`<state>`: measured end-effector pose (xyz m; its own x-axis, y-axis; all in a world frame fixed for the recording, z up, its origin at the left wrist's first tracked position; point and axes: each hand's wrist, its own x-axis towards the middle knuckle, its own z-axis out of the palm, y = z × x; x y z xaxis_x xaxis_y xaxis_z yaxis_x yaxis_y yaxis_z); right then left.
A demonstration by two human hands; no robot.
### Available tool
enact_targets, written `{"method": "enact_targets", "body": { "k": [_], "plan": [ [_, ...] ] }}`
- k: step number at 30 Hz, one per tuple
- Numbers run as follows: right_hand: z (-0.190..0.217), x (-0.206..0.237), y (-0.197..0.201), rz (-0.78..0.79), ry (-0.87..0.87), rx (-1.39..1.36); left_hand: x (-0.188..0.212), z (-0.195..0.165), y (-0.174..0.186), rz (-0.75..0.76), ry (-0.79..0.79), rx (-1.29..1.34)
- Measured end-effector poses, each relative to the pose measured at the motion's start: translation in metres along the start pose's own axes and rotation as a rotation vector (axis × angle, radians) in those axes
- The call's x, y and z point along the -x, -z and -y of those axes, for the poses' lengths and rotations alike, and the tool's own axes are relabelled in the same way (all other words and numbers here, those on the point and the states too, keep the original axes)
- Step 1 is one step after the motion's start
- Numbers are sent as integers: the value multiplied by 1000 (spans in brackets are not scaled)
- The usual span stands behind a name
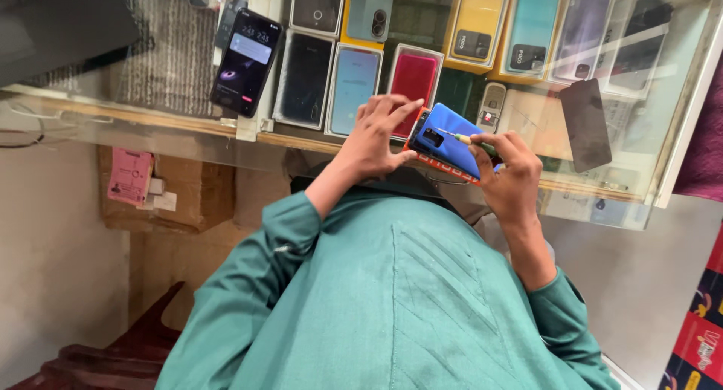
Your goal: The person holds a blue smartphone at a glass display counter, pries open its back cover using a small tool, works on the internal battery compartment, then reassembles the cover and presses the power button while the screen lights up. A customer stands across the counter during the work.
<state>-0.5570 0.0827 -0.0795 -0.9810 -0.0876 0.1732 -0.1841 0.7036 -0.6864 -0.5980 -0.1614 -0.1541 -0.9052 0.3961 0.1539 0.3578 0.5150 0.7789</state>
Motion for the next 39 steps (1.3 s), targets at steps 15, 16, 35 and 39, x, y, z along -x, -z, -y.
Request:
{"method": "enact_targets", "body": {
  "k": [15,16,35,39],
  "plan": [
    [4,13,-6,4,3,33,-21,22,-11,69,-119,-80],
    [4,13,-6,-7,6,22,-22,21,-11,75,-114,-76],
    [28,-20,-16,204,176,176,-21,25,-11,81,-139,-109],
    [35,-32,-16,325,175,252,-22,25,-11,98,-125,-115]
  ]
}}
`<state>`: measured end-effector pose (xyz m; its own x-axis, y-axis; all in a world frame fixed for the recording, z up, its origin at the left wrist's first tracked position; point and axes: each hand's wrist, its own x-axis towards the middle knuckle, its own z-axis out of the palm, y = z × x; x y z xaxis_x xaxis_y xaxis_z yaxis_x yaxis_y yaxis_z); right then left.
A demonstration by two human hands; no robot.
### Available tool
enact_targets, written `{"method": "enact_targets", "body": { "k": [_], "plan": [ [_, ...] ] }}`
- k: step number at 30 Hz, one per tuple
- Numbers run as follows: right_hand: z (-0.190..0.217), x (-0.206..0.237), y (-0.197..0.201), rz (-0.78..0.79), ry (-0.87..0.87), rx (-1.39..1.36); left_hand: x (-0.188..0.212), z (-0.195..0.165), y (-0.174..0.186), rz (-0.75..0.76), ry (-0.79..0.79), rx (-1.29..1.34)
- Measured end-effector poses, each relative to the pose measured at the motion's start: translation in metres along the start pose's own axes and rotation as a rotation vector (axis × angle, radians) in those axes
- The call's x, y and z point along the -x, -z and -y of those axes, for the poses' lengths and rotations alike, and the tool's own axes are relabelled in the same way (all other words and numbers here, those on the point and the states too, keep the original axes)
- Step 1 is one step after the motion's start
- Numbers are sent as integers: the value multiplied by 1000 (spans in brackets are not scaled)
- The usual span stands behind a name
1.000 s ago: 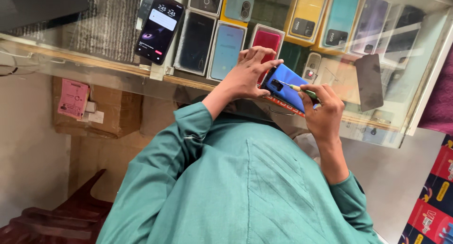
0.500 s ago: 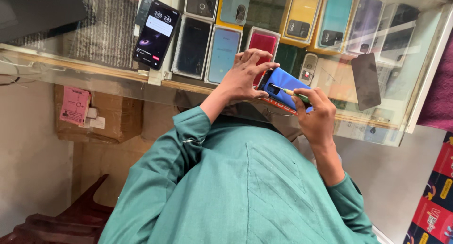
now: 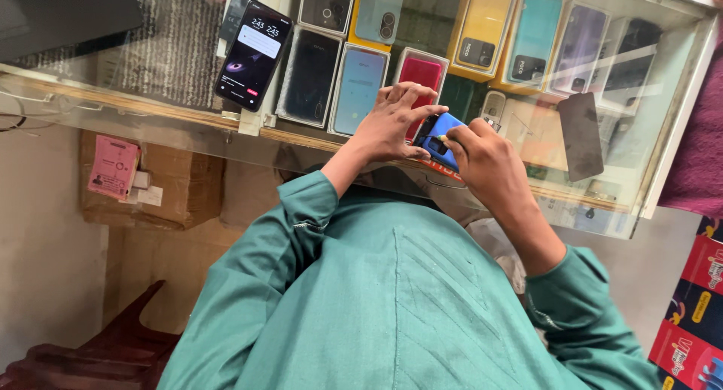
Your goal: The person holds a blue smartphone at a glass display counter, pries open its back cover using a small tool, works on the internal battery compartment, then reassembles the cover and presses the power button while the screen lights up. A customer stands across the counter during the work.
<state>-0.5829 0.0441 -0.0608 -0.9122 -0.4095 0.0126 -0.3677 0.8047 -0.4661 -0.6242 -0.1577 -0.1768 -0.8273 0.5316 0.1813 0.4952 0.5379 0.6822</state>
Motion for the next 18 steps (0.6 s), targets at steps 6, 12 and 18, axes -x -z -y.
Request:
{"method": "enact_targets", "body": {
  "k": [6,12,18],
  "plan": [
    [10,-18,4,177,125,218,0,-1,1,-8,-5,26],
    [17,-34,4,228,238,309,3,0,2,2,7,34],
    [13,-42,-5,275,319,488,0,4,-3,-11,-9,30]
  ]
}}
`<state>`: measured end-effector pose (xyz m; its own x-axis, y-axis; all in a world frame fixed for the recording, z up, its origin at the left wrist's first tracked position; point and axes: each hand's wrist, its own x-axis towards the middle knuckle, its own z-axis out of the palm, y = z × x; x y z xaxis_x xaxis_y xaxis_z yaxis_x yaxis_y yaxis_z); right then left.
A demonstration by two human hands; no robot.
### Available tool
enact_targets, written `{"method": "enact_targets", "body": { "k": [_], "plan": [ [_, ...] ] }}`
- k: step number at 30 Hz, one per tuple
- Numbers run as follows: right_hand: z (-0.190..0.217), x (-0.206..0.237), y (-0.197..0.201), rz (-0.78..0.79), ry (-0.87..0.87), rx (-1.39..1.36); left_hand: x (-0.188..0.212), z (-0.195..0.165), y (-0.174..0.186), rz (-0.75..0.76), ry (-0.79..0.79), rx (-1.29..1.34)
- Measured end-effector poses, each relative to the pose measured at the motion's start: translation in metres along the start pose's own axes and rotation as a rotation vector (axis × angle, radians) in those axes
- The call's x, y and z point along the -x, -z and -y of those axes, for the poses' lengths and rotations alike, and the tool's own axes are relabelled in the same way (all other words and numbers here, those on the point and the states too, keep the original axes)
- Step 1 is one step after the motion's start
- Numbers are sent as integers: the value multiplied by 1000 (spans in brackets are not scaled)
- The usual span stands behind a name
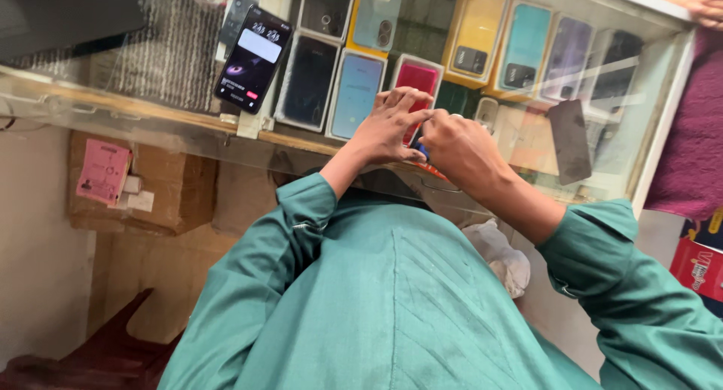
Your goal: The person holds a blue smartphone at a glass display counter, pries open its back cover using a small tool, works on the internal battery compartment, then reassembles the cover and presses the power button while the screen lights up. A customer stands across the counter during the work.
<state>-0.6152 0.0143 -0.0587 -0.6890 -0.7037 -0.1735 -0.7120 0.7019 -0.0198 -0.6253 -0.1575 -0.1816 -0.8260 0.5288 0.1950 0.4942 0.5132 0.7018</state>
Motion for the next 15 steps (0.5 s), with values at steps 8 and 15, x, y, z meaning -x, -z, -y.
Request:
{"method": "enact_targets", "body": {
  "k": [8,15],
  "plan": [
    [-10,0,5,19,-28,-70,-2,-1,2,16,-3,-39],
    [-3,0,3,194,-181,64,-2,-7,6,-1,-11,-42]
  ]
}}
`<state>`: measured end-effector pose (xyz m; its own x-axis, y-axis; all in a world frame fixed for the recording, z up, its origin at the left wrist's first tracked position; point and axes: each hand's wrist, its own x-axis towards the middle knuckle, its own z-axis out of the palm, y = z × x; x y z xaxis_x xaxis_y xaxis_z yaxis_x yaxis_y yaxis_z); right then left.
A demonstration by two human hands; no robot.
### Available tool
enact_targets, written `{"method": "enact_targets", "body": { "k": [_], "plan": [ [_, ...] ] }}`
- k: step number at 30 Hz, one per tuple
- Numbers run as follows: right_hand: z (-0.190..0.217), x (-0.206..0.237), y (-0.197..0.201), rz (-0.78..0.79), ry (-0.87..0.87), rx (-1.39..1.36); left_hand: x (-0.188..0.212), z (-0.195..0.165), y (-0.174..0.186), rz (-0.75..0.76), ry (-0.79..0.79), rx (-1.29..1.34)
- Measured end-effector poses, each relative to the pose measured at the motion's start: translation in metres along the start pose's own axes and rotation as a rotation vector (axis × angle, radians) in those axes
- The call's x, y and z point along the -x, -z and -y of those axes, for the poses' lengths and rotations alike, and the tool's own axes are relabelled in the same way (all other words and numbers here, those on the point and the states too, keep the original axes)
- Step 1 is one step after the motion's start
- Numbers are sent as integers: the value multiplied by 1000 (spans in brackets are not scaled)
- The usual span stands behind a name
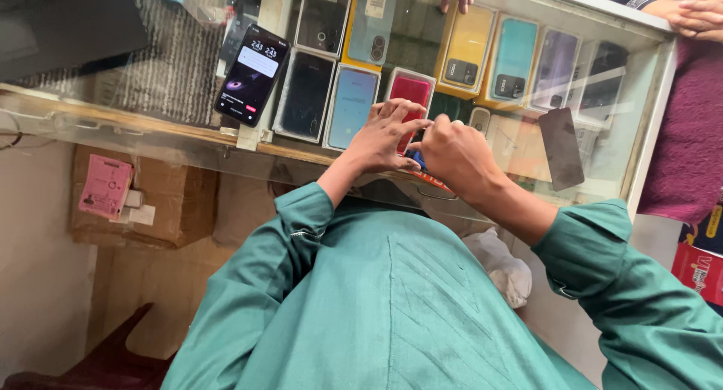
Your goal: The person holds a blue smartphone at a glass display counter, pries open its back cover using a small tool, works on the internal battery compartment, then reassembles the cover and presses the power button while the screen lights up. A customer stands across the counter during the work.
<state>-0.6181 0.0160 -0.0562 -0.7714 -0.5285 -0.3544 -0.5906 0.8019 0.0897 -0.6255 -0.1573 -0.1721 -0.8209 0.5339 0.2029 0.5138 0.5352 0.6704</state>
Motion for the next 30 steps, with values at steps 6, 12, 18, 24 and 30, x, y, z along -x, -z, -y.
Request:
{"method": "enact_targets", "body": {
  "k": [6,12,18,24,30],
  "plan": [
    [-7,2,-2,-183,139,-82,-6,-12,13,-1,0,11],
    [-10,4,2,-386,345,-39,-10,-22,21,9,26,18],
    [-11,5,12,-308,323,-194,-14,-27,24,24,31,22],
    [-15,6,9,-243,217,-326,-14,-27,21,44,51,22],
    [-18,4,2,-103,34,-300,-17,-26,19,54,51,1]
  ]
}}
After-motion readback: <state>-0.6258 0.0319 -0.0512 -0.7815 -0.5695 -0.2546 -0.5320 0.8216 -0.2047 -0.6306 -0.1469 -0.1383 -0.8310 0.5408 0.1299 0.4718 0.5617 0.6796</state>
